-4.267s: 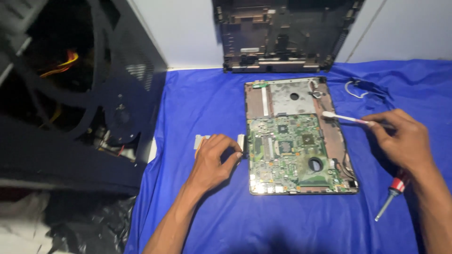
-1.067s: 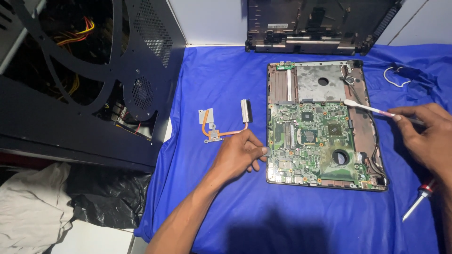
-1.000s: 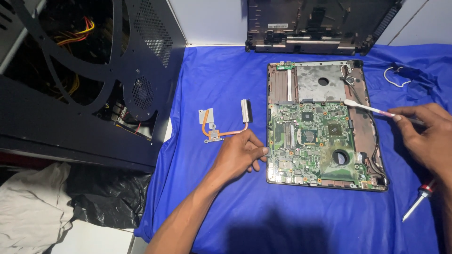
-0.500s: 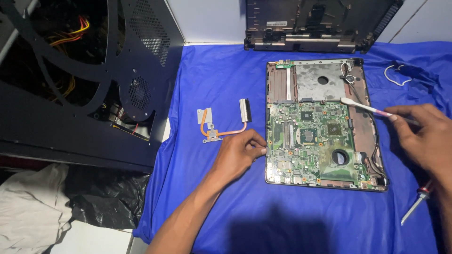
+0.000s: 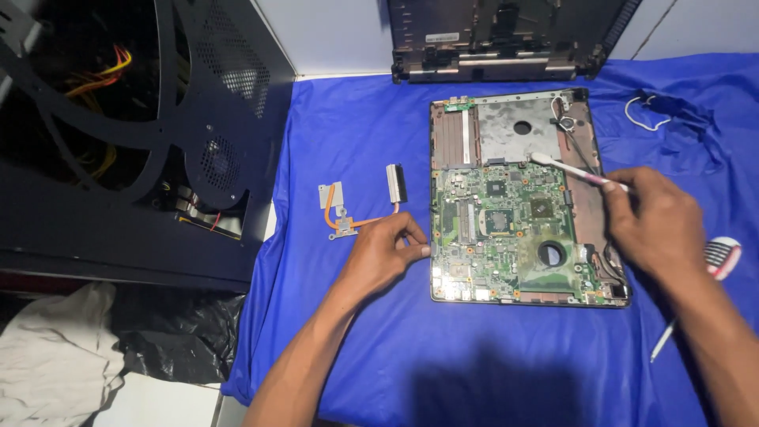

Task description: Cleaning a laptop motherboard using a toothbrush to remove dust and debris.

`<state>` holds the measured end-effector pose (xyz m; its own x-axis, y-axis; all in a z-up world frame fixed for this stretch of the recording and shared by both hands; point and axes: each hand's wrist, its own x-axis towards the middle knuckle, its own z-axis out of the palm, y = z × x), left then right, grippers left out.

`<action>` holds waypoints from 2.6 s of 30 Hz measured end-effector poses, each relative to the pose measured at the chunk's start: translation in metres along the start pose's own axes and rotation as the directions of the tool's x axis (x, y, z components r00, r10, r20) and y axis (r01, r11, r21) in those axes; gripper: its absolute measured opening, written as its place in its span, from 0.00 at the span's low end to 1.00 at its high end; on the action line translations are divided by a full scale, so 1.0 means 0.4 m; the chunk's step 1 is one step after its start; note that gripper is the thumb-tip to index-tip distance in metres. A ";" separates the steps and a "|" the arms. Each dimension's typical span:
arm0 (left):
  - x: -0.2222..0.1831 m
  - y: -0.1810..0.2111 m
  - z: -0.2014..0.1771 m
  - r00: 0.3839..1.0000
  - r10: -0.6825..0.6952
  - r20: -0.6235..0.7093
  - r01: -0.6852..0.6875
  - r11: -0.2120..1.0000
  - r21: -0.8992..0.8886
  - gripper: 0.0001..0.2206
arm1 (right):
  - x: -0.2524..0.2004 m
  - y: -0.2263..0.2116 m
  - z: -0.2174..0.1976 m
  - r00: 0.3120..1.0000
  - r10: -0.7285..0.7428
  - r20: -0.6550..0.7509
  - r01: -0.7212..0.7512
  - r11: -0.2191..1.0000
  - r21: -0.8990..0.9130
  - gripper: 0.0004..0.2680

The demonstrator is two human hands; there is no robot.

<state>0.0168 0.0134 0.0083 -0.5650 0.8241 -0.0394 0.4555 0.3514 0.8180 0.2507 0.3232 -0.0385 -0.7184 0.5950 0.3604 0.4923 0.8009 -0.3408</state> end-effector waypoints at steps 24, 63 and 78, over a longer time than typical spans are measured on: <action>0.010 0.024 0.039 0.953 -0.302 0.001 0.300 0.947 -0.111 0.05 | -0.004 -0.050 0.016 0.994 0.109 -0.019 -0.109 0.994 0.031 0.11; 0.063 0.096 -0.005 0.950 -0.278 0.143 0.291 0.954 -0.078 0.07 | -0.039 -0.263 -0.082 0.909 -0.402 0.108 0.313 0.831 0.459 0.04; 0.073 0.031 0.050 0.971 -0.239 -0.025 0.232 0.959 -0.161 0.12 | -0.035 -0.230 -0.108 0.898 -0.363 0.250 0.260 0.894 0.365 0.05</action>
<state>0.0196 0.0506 0.0058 -0.6746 0.7049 -0.2192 0.1952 0.4567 0.8679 0.2366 0.2442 0.0255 -0.9465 0.2263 0.2299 0.0741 0.8462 -0.5276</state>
